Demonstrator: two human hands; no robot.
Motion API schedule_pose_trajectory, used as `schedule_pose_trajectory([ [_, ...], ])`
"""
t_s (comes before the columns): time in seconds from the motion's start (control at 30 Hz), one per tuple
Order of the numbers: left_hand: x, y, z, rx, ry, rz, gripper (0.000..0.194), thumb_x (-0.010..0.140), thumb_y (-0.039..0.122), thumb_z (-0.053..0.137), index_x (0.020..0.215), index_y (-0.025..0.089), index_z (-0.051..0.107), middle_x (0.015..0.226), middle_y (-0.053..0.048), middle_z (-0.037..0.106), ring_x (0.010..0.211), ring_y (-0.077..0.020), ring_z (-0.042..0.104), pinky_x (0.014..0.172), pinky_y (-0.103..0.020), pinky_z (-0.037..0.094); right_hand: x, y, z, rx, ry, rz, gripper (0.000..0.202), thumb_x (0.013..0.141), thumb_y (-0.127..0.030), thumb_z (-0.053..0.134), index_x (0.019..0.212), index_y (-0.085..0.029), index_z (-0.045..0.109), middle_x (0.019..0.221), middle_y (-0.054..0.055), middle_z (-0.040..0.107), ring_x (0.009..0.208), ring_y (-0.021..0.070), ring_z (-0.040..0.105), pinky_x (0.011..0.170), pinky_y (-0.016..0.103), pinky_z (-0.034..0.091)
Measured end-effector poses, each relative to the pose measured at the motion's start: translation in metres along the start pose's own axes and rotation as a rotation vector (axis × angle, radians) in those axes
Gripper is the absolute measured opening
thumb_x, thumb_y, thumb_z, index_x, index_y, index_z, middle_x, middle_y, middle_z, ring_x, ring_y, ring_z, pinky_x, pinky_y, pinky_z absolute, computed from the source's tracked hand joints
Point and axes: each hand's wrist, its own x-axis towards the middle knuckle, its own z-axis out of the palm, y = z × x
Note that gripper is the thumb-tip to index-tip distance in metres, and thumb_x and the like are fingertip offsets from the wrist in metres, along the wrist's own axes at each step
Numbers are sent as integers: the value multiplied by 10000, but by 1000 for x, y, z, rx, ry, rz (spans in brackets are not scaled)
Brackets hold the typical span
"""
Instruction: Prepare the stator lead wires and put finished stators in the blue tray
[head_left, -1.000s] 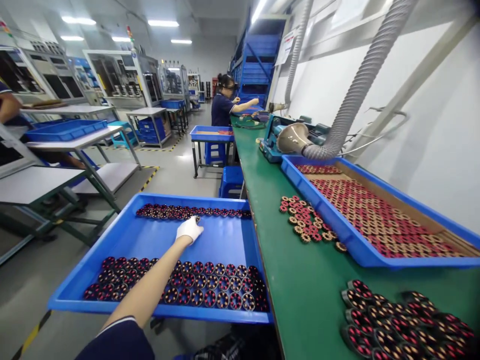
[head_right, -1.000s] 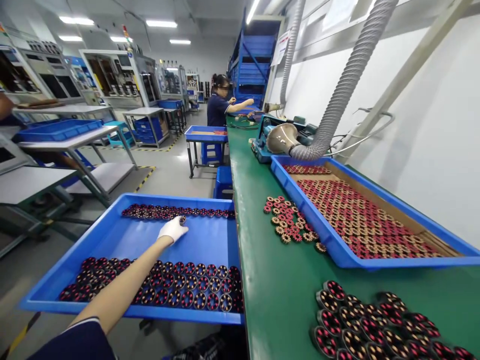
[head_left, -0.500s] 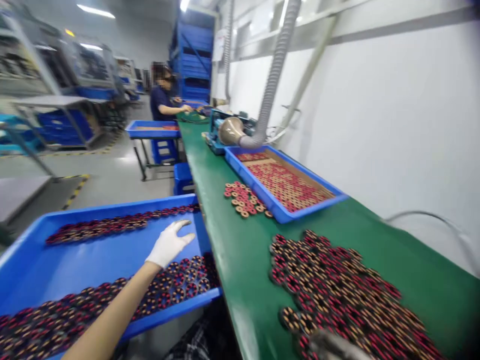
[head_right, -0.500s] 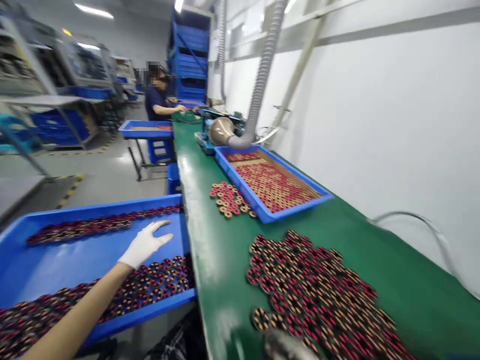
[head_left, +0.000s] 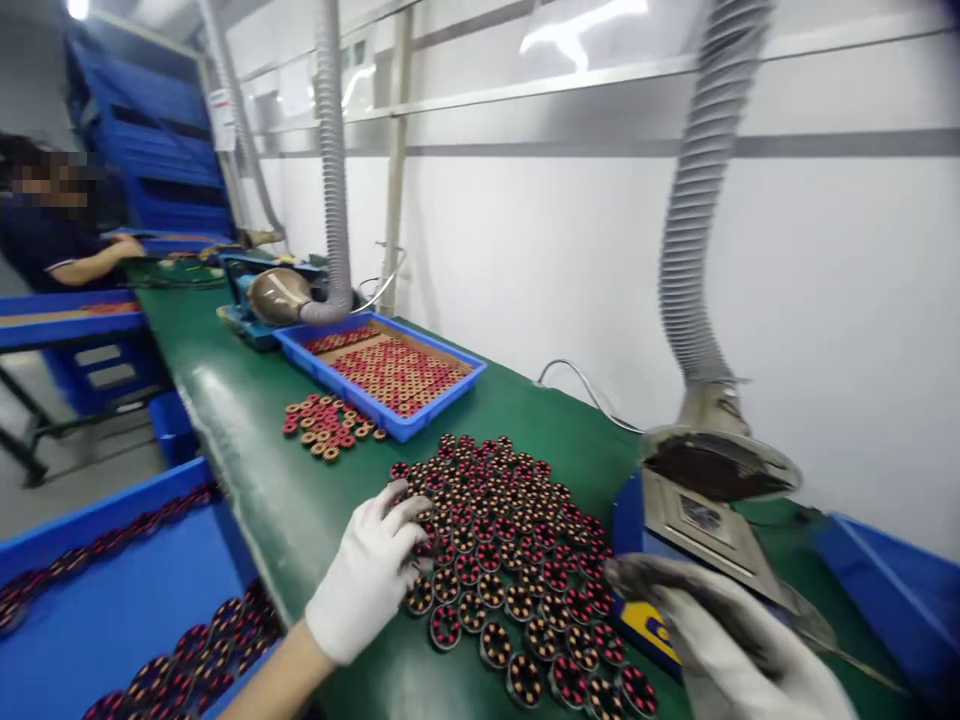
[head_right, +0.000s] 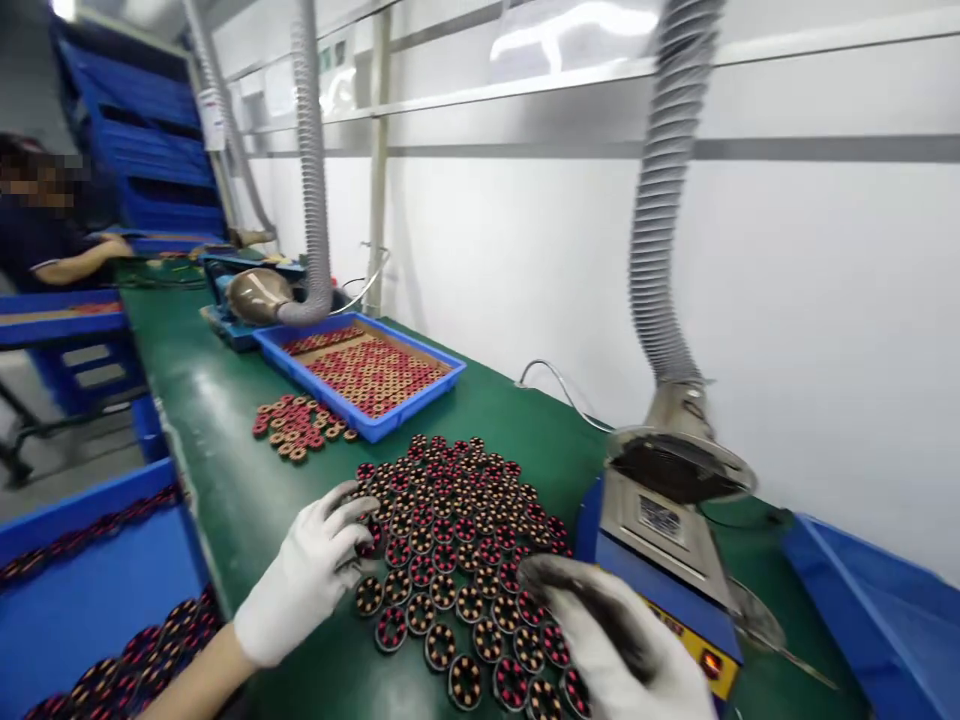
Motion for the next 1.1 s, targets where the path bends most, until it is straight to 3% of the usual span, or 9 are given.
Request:
schedule_pose_trajectory([
  [0.07, 21, 36, -10, -142, 175, 100, 132, 775, 177, 608, 868, 185, 515, 1167, -75, 520, 1211, -296, 321, 939, -508, 362, -2, -19, 18, 95, 44, 99, 231, 637, -336, 728, 838, -227, 696, 904, 68, 714, 858, 202, 645, 795, 249, 499],
  [0.17, 56, 95, -16, -387, 356, 294, 151, 782, 180, 564, 919, 201, 504, 1151, -61, 515, 1198, -272, 347, 974, -483, 343, -3, -41, 37, 587, -80, 153, 432, 541, -342, 786, 945, -273, 651, 1049, 60, 669, 912, 238, 630, 796, 344, 503],
  [0.37, 95, 163, -5, -585, 313, 306, 551, 702, 170, 568, 1215, 175, 367, 1363, -111, 282, 1250, -255, 295, 1010, -400, 349, -5, -47, -1, 689, 57, 7, 363, 613, -316, 749, 952, -239, 646, 871, 54, 695, 818, 225, 644, 739, 351, 511],
  [0.47, 100, 169, -3, -537, 168, 477, 663, 709, 95, 460, 1330, 150, 234, 1396, -114, 249, 1267, -230, 274, 1025, -378, 330, -2, -45, -22, 539, 51, -36, 472, 531, -264, 804, 968, -218, 632, 875, 43, 689, 849, 214, 628, 758, 318, 497],
  [0.53, 104, 169, -2, -497, 118, 578, 656, 675, 44, 392, 1307, 194, 300, 1356, -69, 341, 1221, -201, 343, 992, -351, 360, 1, -45, -25, 425, 71, -53, 491, 483, -209, 823, 930, -208, 619, 872, 32, 677, 884, 211, 604, 792, 314, 474],
  [0.63, 107, 165, 5, -544, 100, 536, 558, 684, 48, 400, 1205, 249, 415, 1206, -26, 508, 1082, -182, 473, 905, -319, 422, 4, -44, -23, 307, 118, -55, 398, 511, -214, 805, 848, -206, 593, 799, 7, 647, 799, 183, 583, 745, 306, 466],
  [0.77, 109, 157, 15, -700, 99, 463, 395, 772, 149, 461, 1142, 288, 458, 1095, -4, 575, 979, -174, 541, 855, -288, 457, 4, -40, -30, 303, -1, -122, 452, 449, -236, 830, 840, -227, 601, 822, 8, 632, 789, 187, 564, 716, 302, 465],
  [0.93, 108, 155, 11, -755, 107, 448, 381, 767, 152, 499, 1119, 294, 463, 1065, 6, 586, 952, -148, 559, 841, -233, 463, 1, -36, -42, 163, -33, -230, 248, 581, -313, 768, 803, -242, 684, 834, 33, 609, 817, 205, 568, 733, 313, 458],
  [1.1, 110, 159, 5, -610, 147, 616, 254, 861, 196, 417, 1110, 206, 464, 1058, -64, 578, 976, -180, 527, 837, -301, 444, 4, -33, -32, 290, 142, -267, 81, 679, -308, 694, 644, -239, 673, 738, 16, 600, 764, 172, 549, 705, 277, 440],
])
